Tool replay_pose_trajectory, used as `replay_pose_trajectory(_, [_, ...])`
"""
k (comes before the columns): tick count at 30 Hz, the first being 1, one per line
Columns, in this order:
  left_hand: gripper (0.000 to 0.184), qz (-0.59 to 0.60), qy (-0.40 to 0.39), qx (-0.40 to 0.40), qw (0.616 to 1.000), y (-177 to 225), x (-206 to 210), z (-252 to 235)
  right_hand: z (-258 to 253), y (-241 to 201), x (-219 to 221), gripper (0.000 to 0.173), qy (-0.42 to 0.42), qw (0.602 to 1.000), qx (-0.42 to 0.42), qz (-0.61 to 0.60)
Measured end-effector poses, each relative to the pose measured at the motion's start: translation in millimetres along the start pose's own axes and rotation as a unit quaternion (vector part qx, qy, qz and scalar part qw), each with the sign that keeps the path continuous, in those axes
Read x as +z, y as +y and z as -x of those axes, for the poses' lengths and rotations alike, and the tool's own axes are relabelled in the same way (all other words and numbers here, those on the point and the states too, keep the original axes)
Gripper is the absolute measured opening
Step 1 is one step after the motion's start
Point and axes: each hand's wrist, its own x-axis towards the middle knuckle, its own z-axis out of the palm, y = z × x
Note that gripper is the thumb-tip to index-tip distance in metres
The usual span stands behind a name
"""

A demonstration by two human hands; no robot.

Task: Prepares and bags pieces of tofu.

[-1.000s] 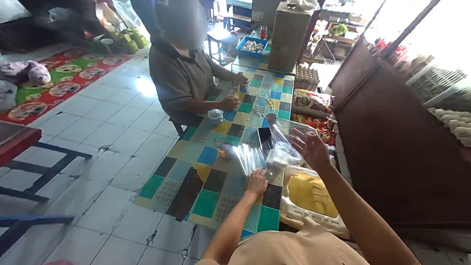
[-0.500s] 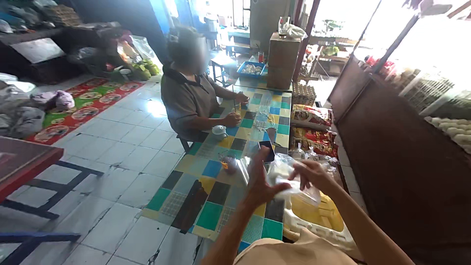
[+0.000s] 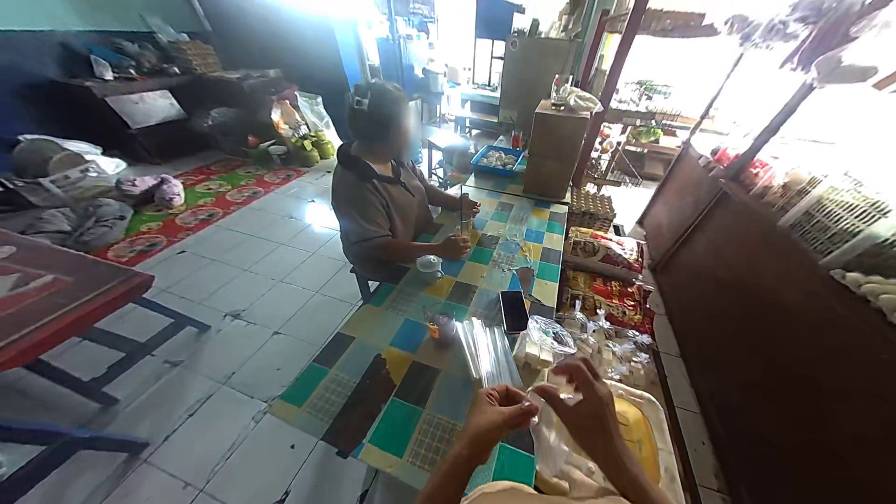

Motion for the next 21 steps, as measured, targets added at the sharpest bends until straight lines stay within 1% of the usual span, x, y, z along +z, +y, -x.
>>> replay_pose_trajectory(1, [0.009,0.014,0.010,0.012,1.000,-3,2,-2,7,-4,4,0.035,-0.004,1.000,0.024,-0.016])
replay_pose_trajectory(2, [0.009,0.026,0.015,0.021,0.999,-6,4,-2,15,-6,7,0.035,-0.033,0.996,0.069,-0.053])
replay_pose_trajectory(4, [0.006,0.049,0.015,0.018,0.999,-7,8,-2,24,-4,9,0.032,-0.091,0.971,0.175,-0.134])
replay_pose_trajectory(8, [0.006,0.066,-0.007,-0.015,0.998,-14,8,0,32,6,6,0.018,-0.138,0.917,0.289,-0.239])
replay_pose_trajectory(10, [0.006,0.095,-0.002,-0.010,0.995,-19,8,3,32,5,2,0.011,-0.151,0.886,0.346,-0.268])
replay_pose_trajectory(13, [0.015,0.211,0.022,-0.004,0.977,-24,11,5,27,-1,-4,0.004,-0.133,0.832,0.419,-0.337])
replay_pose_trajectory(15, [0.022,0.263,0.025,0.003,0.965,-25,12,3,23,-3,-5,0.005,-0.129,0.812,0.441,-0.359])
replay_pose_trajectory(17, [0.020,0.250,0.027,0.023,0.968,-22,13,4,23,-5,-6,0.003,-0.141,0.814,0.432,-0.362])
replay_pose_trajectory(18, [0.016,0.213,0.027,0.042,0.976,-20,13,6,23,-7,-6,0.004,-0.150,0.815,0.422,-0.368])
replay_pose_trajectory(20, [0.012,0.109,0.031,0.081,0.990,-18,14,7,23,-11,-8,0.018,-0.170,0.821,0.404,-0.366])
replay_pose_trajectory(21, [0.011,0.068,0.031,0.092,0.993,-20,14,8,24,-12,-7,0.023,-0.180,0.834,0.386,-0.349])
